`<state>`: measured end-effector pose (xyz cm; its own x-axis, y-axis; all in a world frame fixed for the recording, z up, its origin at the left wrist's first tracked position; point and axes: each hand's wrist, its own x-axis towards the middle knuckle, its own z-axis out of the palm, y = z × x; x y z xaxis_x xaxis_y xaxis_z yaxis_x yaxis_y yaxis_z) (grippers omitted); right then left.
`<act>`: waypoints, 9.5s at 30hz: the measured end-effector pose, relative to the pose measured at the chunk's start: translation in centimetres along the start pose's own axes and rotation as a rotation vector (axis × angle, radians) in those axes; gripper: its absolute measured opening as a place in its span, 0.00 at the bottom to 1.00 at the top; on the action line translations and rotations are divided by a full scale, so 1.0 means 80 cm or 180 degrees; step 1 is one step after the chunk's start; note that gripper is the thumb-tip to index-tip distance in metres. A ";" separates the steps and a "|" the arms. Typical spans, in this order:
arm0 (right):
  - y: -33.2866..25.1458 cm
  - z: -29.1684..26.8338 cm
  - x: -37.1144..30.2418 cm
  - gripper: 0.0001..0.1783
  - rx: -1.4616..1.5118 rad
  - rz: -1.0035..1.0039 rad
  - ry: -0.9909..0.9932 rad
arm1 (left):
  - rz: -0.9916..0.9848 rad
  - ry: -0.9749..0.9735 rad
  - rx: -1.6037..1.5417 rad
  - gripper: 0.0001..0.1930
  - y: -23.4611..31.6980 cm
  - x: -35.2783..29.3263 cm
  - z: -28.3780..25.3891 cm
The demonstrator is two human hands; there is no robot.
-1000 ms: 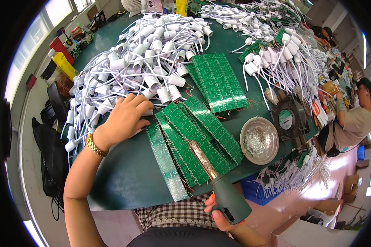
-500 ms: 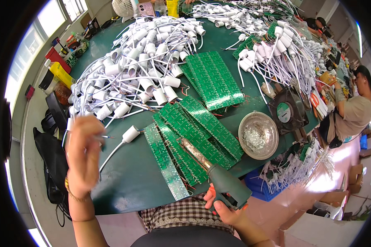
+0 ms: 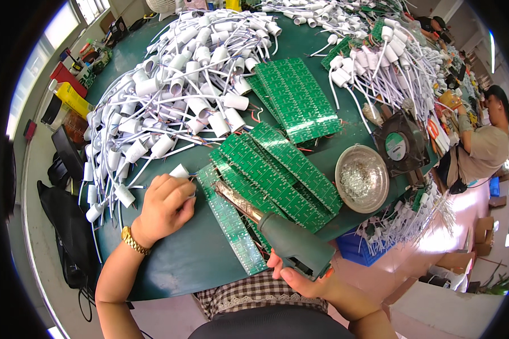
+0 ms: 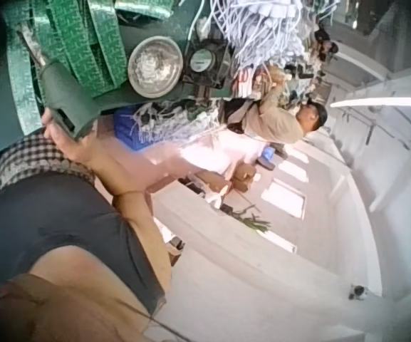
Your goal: The person arranges circuit boards on the table, then attaches wired plastic capsules to the circuit boards one by one using a glue gun.
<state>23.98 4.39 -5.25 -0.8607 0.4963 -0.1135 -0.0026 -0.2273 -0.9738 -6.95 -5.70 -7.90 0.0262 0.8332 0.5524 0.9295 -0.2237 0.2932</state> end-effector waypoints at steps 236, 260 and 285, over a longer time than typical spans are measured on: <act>0.051 0.008 -0.016 0.29 0.0164 -0.0910 0.0917 | -0.0565 0.0253 0.0026 0.09 -0.008 0.009 0.020; 0.053 -0.008 -0.008 0.26 0.0682 -0.1346 0.1216 | -0.1200 -0.0750 0.1170 0.15 0.045 0.013 -0.048; 0.041 -0.014 -0.024 0.25 0.0343 -0.1625 0.1317 | -0.0713 0.0831 0.0598 0.10 -0.066 0.136 -0.013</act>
<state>26.22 3.65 -8.46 -0.4715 0.8397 0.2695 -0.4275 0.0496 -0.9026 -11.92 4.02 -2.62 -0.2571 0.6887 0.6779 0.9533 0.0658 0.2946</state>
